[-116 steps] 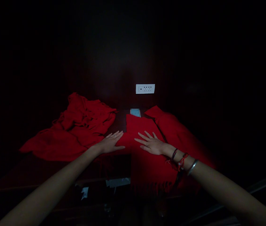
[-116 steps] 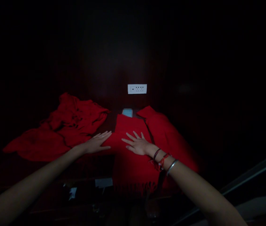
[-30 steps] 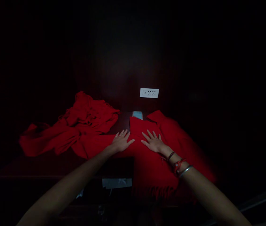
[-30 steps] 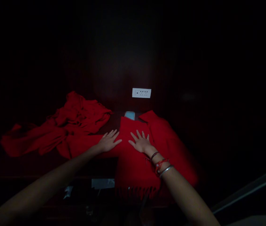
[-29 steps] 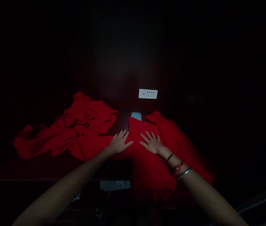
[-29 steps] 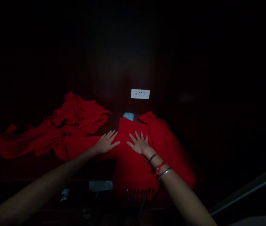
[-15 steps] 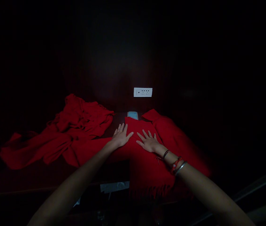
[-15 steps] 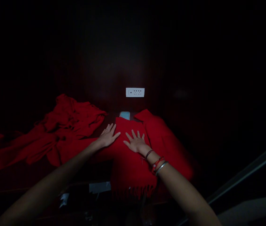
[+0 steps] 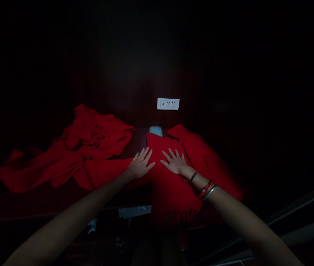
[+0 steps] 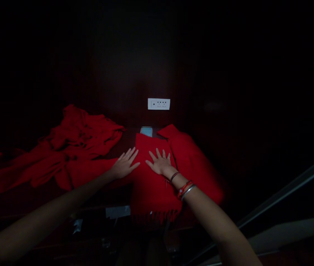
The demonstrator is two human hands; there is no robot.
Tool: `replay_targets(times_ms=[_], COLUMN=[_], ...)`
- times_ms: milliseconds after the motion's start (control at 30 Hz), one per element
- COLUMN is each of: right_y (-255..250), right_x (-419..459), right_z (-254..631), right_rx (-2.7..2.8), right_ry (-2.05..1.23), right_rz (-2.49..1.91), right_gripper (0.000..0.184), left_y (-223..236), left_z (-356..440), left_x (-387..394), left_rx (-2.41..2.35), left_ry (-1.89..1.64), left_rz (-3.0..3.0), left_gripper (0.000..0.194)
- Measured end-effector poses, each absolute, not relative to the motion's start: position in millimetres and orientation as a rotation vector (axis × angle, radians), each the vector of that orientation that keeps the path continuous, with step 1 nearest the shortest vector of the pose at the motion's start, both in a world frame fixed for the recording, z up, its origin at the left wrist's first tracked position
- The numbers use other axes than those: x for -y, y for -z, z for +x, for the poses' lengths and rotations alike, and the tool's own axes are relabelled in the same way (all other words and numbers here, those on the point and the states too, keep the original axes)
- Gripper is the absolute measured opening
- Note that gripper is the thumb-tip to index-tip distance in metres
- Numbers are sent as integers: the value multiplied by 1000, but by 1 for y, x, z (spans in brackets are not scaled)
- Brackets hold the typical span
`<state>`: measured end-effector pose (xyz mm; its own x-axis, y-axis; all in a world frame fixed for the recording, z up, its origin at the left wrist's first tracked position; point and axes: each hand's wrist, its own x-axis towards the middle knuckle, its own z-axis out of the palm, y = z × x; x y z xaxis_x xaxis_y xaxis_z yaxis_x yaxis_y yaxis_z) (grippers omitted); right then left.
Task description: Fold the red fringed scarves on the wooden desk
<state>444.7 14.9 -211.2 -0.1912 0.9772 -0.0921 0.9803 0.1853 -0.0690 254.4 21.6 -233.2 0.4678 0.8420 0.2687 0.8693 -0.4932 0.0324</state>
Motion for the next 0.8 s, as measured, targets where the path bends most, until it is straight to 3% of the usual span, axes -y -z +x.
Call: replay_targets(times_ms=[167,367,500,667,800], right_y=[207,188,181,180,174], right_x=[-9,32,57,47,33], right_z=[445,456,471,492,504], right_rx=[-2408,-2506,-2258,-2549,-2589], right_ry=[151,-295,-132,233,240], right_rz=[1955,2108,2275,2190,2287], right_gripper=[65,51,45,51,51], left_y=[232,224,225,229,226], left_z=[240,237,235,224,215], left_x=[-16,-8,-10,-25,-30], left_rx=[1471,1449,1255,1098,1031], left_ry=[396,750,715,650,575], left_rz=[-2643,-2546,-2744,-2875,-2923], left_gripper=[59,39,27,31,34])
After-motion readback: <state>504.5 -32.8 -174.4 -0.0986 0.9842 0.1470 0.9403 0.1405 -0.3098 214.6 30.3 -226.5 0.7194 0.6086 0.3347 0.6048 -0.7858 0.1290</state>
